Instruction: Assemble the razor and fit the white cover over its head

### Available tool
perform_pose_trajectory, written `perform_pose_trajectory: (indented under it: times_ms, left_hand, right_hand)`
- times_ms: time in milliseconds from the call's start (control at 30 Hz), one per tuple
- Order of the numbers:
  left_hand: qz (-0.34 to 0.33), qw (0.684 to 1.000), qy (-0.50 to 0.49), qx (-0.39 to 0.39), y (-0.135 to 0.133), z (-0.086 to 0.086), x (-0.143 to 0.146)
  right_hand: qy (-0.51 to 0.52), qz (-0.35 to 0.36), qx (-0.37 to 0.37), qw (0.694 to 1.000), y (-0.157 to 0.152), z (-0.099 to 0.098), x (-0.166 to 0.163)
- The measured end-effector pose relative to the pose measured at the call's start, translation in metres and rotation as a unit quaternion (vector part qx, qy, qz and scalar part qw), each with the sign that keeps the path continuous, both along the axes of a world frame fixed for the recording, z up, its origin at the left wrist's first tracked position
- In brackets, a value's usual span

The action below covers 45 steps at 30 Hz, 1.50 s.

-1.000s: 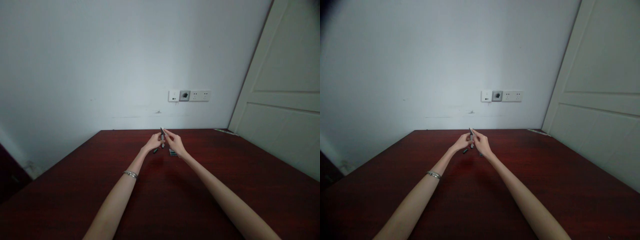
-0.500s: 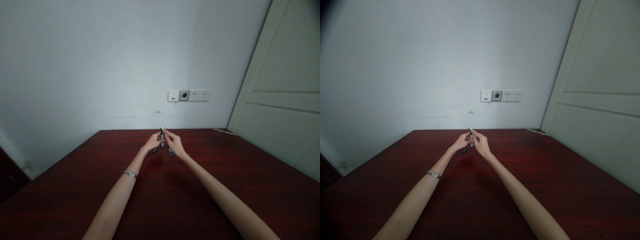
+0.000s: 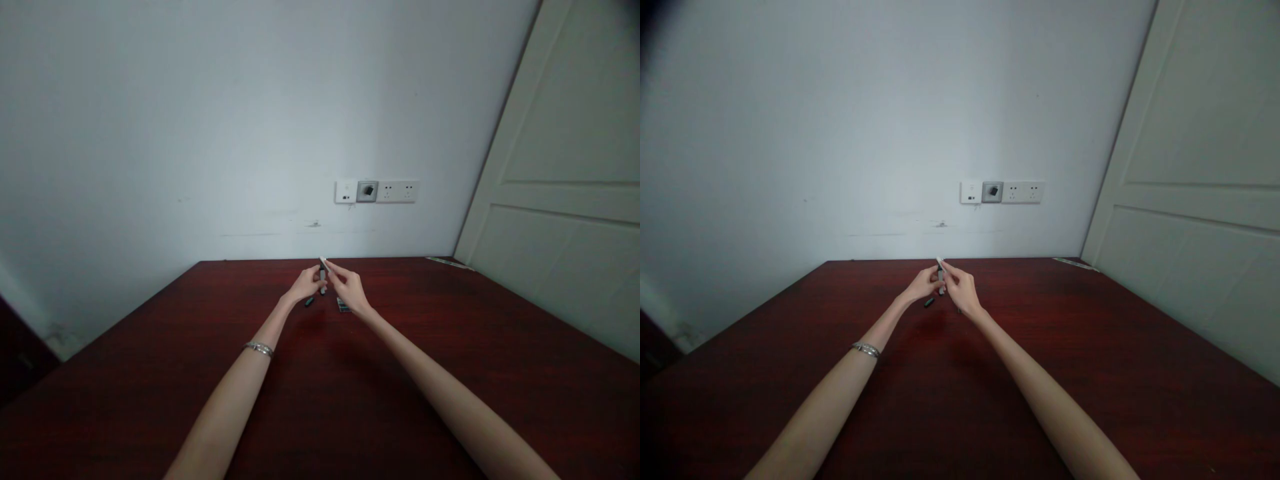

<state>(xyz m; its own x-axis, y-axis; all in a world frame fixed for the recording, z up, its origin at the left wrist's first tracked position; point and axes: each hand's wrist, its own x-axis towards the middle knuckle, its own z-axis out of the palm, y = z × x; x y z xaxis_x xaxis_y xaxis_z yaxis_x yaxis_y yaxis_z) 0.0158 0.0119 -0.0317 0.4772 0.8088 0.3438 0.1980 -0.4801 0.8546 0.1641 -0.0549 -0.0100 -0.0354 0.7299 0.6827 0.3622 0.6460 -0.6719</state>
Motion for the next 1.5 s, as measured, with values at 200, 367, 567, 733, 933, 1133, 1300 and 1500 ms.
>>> perform_pose_trajectory:
  times_ms: [200,367,567,733,933,1133,1300,1500]
  left_hand:
    - [0.012,1.0,0.01,0.012,0.0,0.0,0.0]
    - [0.005,1.0,0.004,0.003,0.001,0.0,-0.001]
    - [0.017,1.0,-0.005,0.0,-0.001,0.003,-0.003]
    - [0.01,1.0,-0.006,-0.007,-0.005,0.007,0.0]
    - [0.009,1.0,0.005,0.003,-0.009,0.01,0.002]
    - [0.007,1.0,-0.003,-0.008,-0.006,0.008,0.0]
    - [0.013,0.999,-0.024,-0.025,-0.004,0.007,-0.002]
    - [0.006,1.0,-0.005,-0.008,-0.005,0.005,0.0]
  right_hand:
    - [0.007,-0.005,0.004,1.0,0.0,-0.001,0.001]
    - [-0.02,0.019,0.017,0.999,-0.001,-0.002,0.0]
    - [0.031,-0.022,0.032,0.999,0.0,0.003,0.008]
    - [0.003,-0.048,0.053,0.997,0.004,0.002,0.013]
    - [-0.056,-0.041,0.074,0.995,0.003,-0.001,0.009]
    - [-0.051,-0.036,0.082,0.995,0.002,-0.008,0.008]
    - [-0.045,-0.035,0.076,0.995,0.002,-0.01,0.008]
    - [-0.046,-0.036,0.089,0.994,0.002,-0.009,0.009]
